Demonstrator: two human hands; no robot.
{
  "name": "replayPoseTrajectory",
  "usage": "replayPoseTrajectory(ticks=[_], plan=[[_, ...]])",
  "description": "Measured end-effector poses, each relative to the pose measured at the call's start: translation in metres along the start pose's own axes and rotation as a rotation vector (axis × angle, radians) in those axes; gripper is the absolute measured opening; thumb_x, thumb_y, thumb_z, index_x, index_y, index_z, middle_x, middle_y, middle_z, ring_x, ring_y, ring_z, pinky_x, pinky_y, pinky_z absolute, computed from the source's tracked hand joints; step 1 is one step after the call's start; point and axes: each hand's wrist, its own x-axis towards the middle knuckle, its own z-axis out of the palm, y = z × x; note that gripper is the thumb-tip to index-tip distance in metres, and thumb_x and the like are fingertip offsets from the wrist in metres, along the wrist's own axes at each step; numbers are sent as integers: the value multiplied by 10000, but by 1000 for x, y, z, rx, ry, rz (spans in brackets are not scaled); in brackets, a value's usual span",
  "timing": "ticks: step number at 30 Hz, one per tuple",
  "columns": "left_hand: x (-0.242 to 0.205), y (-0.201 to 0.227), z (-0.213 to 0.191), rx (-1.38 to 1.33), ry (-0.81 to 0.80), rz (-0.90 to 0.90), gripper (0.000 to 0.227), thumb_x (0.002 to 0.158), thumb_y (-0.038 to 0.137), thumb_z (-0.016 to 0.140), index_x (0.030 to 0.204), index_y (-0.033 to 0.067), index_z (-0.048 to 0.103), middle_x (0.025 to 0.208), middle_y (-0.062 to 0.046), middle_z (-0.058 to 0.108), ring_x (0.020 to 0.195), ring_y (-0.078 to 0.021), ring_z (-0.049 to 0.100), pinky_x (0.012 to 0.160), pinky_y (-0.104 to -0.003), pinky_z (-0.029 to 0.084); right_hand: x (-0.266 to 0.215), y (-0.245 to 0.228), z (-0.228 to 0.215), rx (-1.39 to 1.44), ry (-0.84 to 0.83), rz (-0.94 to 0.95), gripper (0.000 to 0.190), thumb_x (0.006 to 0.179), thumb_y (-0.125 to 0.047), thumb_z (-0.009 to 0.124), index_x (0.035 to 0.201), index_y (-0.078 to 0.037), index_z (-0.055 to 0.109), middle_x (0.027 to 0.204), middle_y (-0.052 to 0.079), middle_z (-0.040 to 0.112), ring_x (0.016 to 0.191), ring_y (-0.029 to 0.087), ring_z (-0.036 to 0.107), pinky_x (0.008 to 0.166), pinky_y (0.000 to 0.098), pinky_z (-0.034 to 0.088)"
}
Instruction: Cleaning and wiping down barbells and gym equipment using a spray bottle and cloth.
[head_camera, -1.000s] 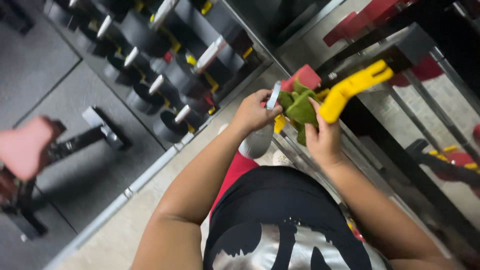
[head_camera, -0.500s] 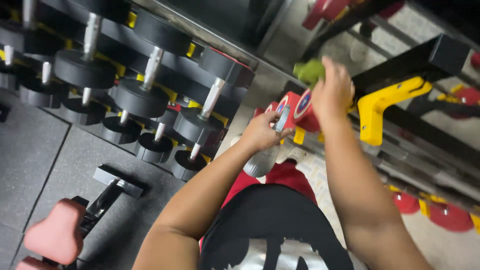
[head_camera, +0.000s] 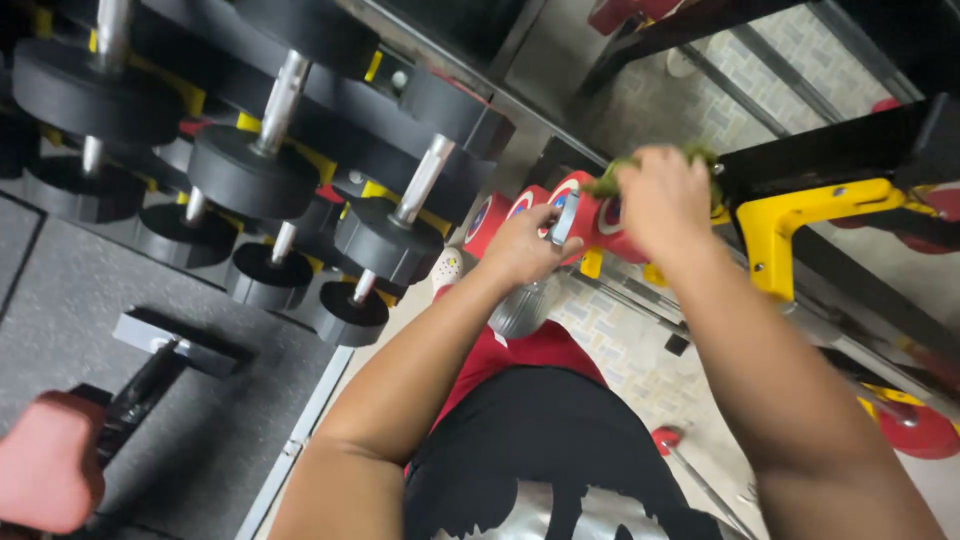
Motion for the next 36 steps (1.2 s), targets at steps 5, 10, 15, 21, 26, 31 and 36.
replayPoseTrajectory(ticks=[5,10,15,21,26,31,36], plan=[[-14,-6,-9,-89,-56,-194,630,749,412,783,1265,79,643,996,-159,771,830,-251,783,781,-372,605,84,17,70,-141,-652,289,334,889,-230,671,1168,-82,780,1354,166,652,1204,369,646,919,478,504],[-14,-42,0,27,54,-18,637,743,433,836,1232,58,675,1098,-180,736,995,-299,720,871,-395,557,73,-26,115,-381,-781,38,331,986,-285,585,1231,-150,763,1330,95,695,1254,297,638,973,453,461],[-20,-15,-11,32,3,-53,615,746,441,805,1230,80,689,1122,-163,741,1043,-292,724,910,-387,556,24,-71,88,-550,-786,-209,389,950,-411,581,1238,-196,728,1274,19,676,1211,225,607,925,403,464],[-8,-10,-4,23,-35,4,592,748,413,807,1220,77,692,1111,-146,752,1037,-273,733,904,-371,565,-41,-65,57,-283,-370,-354,356,804,-295,635,1113,-173,763,1238,33,679,1199,233,579,932,381,456],[-9,-2,-2,77,-72,17,629,752,435,823,1248,75,682,1148,-155,747,1060,-273,729,916,-372,558,-72,-20,4,101,-398,-142,226,916,-275,626,1027,-113,739,1195,83,671,1184,278,605,1050,425,464],[-14,-2,4,55,-38,34,638,754,421,829,1268,75,677,1157,-162,736,1063,-279,720,905,-377,557,-44,-4,-16,183,235,-52,264,839,-189,641,1072,-209,763,1270,143,666,1227,374,588,962,526,463],[-17,-10,-9,17,63,125,607,774,405,826,1258,66,686,1150,-156,742,1043,-267,734,910,-367,564,15,-4,-4,226,3,241,238,958,-202,639,1157,-217,769,1131,149,686,1094,394,637,934,539,505]])
